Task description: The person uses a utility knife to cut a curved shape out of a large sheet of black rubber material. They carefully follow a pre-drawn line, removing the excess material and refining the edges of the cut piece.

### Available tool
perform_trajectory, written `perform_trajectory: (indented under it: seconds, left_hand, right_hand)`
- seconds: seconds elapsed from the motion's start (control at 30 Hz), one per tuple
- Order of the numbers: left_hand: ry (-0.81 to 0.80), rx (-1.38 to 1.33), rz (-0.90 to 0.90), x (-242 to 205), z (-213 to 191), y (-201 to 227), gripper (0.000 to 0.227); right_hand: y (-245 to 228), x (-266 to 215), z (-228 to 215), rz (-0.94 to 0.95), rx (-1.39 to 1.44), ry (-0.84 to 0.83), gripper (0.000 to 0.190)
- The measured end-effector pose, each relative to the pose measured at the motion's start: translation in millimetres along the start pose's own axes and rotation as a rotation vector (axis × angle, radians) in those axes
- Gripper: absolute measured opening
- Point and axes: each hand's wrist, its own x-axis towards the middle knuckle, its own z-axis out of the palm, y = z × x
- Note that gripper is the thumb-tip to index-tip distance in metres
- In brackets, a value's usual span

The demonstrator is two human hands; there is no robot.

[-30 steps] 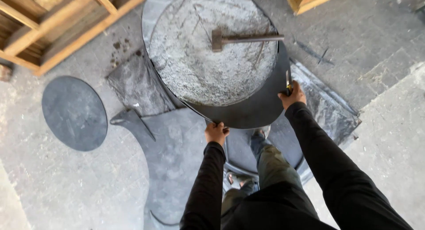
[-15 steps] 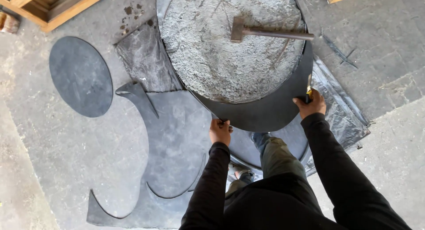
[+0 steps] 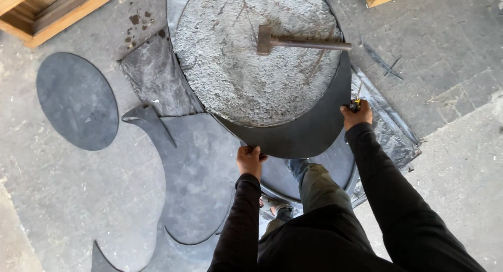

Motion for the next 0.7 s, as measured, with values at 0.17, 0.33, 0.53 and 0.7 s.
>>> perform_trajectory:
  seconds: [0.17,0.33,0.53,0.7]
  left_hand:
    - [0.021,0.040,-0.015,11.6,-0.5,-13.0,0.031]
    - [0.013,0.032,-0.001,16.6,-1.4,-27.5,0.031]
    - [0.093,0.000,-0.037,37.8,3.5,-55.5,0.029]
    - [0.093,-0.088,-0.099,26.9,8.8,-32.5,0.025]
  right_hand:
    - [-16.8,-7.9,-4.1,0.028,-0.039,0.102,0.034]
    - [-65.1,13.2,-17.4,-0.462,-0.164,0.265,0.038]
    - [-158.4,89.4,12.6,-0.699,-0.473,-0.056,0.044]
    - [-165.0,150.9,60.8,-0.722,-0.793,-0.142,0.040]
